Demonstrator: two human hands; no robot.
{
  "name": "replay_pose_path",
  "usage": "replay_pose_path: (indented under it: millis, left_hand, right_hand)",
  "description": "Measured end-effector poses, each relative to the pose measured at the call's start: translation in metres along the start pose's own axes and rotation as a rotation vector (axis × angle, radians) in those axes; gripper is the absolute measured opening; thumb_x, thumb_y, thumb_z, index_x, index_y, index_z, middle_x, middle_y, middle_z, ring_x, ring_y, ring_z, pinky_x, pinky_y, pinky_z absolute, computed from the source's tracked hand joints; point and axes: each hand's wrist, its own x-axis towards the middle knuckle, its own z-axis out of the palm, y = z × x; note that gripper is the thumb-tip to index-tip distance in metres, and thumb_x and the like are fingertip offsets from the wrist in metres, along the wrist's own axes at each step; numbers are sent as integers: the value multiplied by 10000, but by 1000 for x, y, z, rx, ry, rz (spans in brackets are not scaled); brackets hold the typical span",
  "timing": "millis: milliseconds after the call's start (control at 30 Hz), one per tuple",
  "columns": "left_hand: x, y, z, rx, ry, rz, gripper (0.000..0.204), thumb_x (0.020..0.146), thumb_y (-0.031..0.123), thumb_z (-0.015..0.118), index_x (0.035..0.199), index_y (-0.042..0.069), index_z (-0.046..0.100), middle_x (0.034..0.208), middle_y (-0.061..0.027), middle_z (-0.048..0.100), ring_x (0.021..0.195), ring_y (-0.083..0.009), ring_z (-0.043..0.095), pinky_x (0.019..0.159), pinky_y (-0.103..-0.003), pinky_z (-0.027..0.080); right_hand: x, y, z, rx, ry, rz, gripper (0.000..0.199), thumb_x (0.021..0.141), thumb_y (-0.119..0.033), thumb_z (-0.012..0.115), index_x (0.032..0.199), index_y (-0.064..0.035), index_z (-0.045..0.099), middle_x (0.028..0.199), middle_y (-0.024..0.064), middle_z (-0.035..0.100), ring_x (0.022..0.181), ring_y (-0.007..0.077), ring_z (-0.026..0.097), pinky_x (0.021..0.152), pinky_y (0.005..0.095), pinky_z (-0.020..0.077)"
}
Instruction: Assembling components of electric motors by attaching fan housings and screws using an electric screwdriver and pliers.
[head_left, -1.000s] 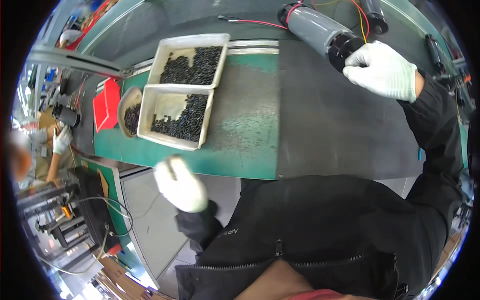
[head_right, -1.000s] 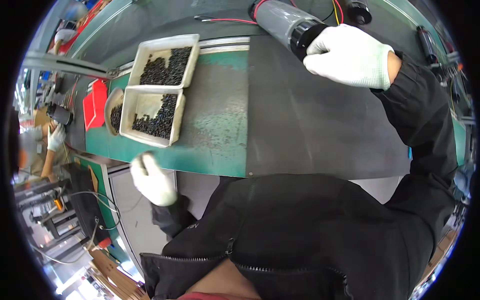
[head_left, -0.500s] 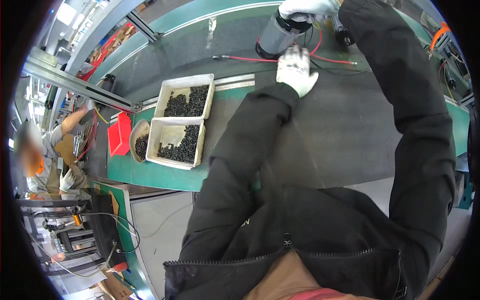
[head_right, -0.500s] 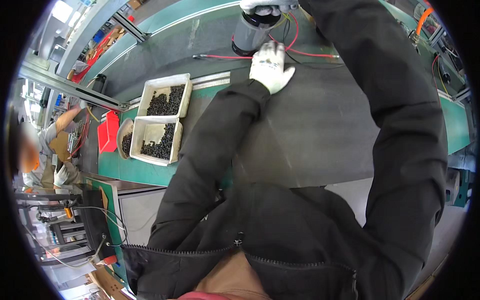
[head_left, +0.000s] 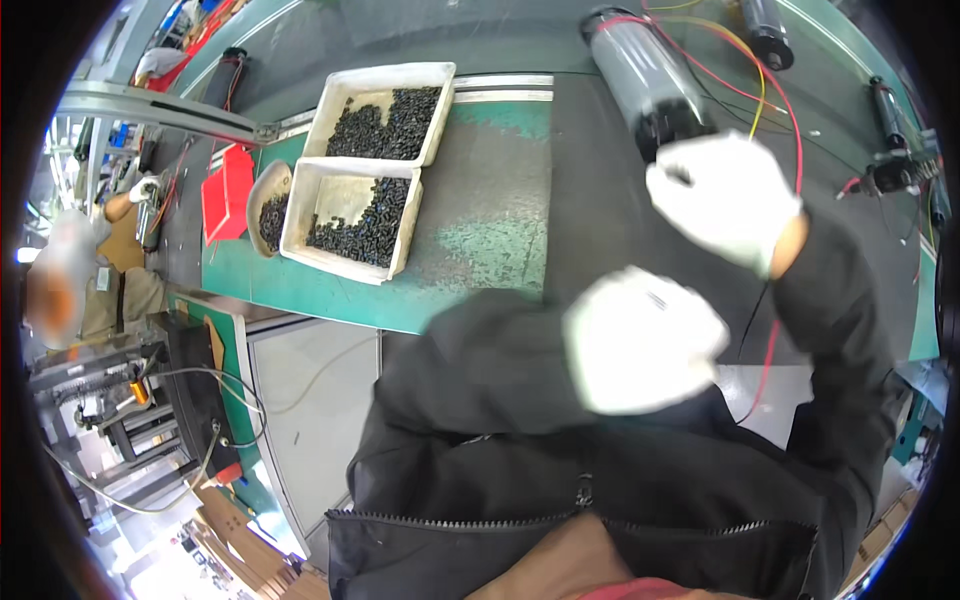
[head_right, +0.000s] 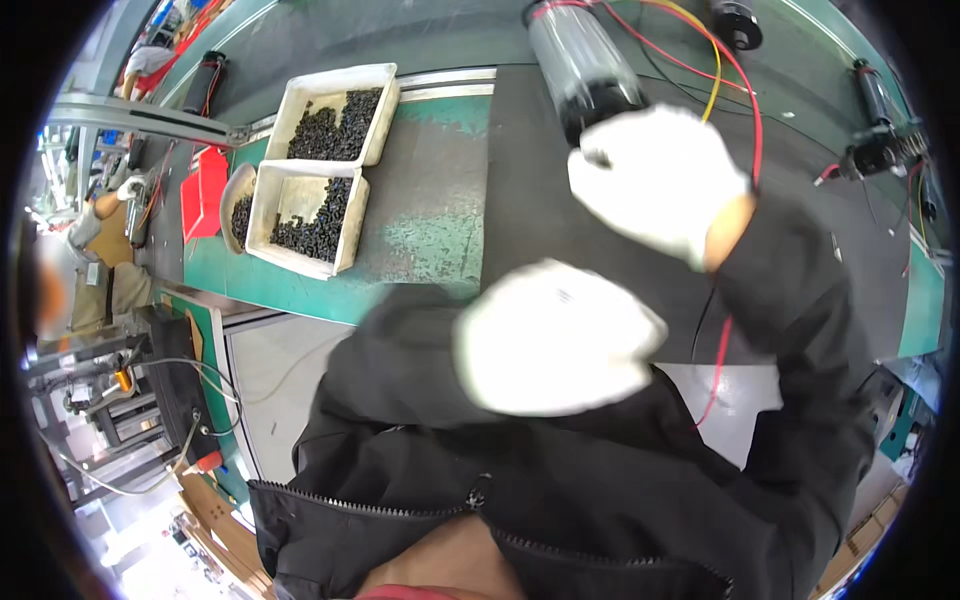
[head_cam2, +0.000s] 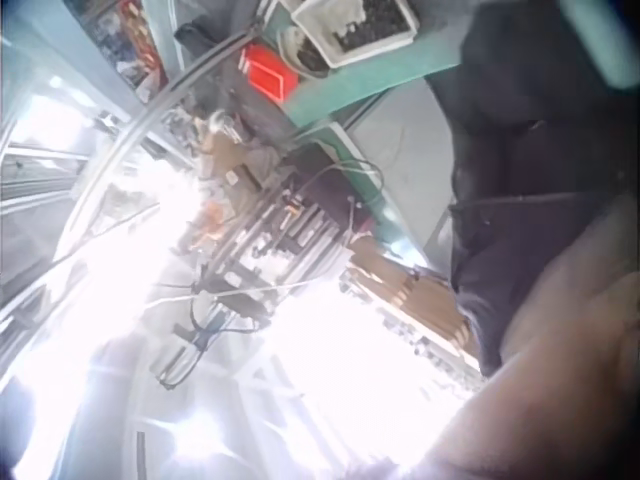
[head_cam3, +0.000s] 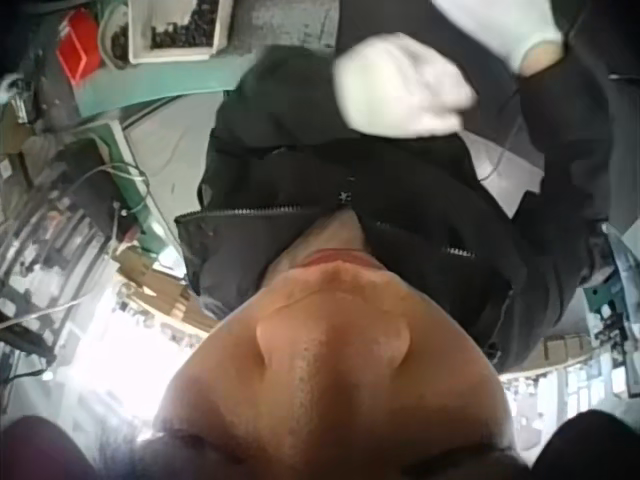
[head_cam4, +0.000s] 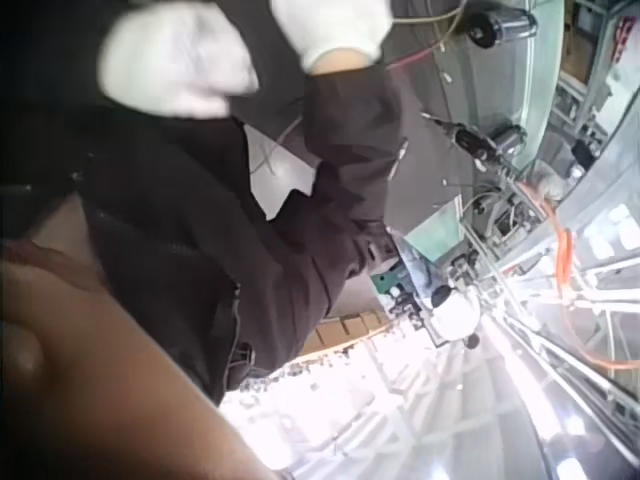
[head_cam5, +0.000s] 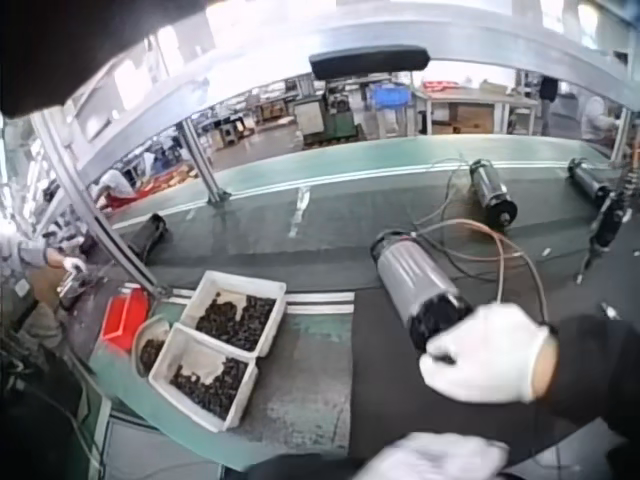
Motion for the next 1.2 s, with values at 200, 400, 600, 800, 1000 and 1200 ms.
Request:
replay_pose_path:
  millis: [200, 400, 600, 800, 1000, 1200]
  left_hand:
    - [-60, -124, -198, 1191, 218, -855, 317, 834, 291, 593, 984, 18, 655, 947, -204, 665, 922, -345, 631, 813, -424, 493]
    - [-88, -223, -256, 1233, 53, -780, 369, 836, 340, 586, 1088, 74, 634, 1103, -165, 629, 1044, -349, 583, 896, -426, 462]
    - [-91, -230, -260, 1215, -9, -848, 272, 853, 247, 589, 982, 7, 597, 984, -213, 627, 953, -365, 596, 837, -432, 471]
    - [-102, -242, -257, 1279, 46, -738, 218, 866, 234, 561, 951, 37, 522, 924, -221, 615, 888, -377, 611, 778, -459, 490]
    - [-116, -188, -264, 656, 372, -865, 183, 894, 145, 542, 998, -5, 531, 900, -178, 625, 813, -304, 620, 735, -370, 487]
    - [-42, -56, -130, -263, 517, -607, 386, 846, 168, 600, 1173, -23, 524, 944, -91, 597, 737, -128, 585, 666, -254, 509]
  right_hand:
    - [-28, -24, 69, 211, 63, 213, 215, 848, -256, 559, 744, -77, 619, 661, 128, 610, 665, 329, 620, 620, 431, 491]
    - [-58, 21, 30, 607, -25, 31, 297, 857, -249, 555, 1061, -57, 655, 916, 187, 653, 809, 310, 641, 770, 377, 504]
    - [-125, 141, -3, 363, 1536, 539, 394, 887, -134, 608, 1241, 7, 508, 1168, 105, 554, 1024, 147, 533, 879, 278, 434]
    - [-148, 307, -11, 657, 727, 473, 574, 831, -211, 689, 1315, -43, 430, 1265, 80, 505, 1175, 199, 461, 1005, 331, 347]
    - [-112, 301, -25, 576, 637, 349, 328, 807, -97, 661, 1124, -20, 622, 949, 10, 596, 826, 97, 541, 751, 264, 452]
    - [-120, 169, -46, 980, 668, -142, 448, 821, -87, 620, 1241, 4, 497, 1169, 158, 581, 1113, 328, 555, 942, 427, 434]
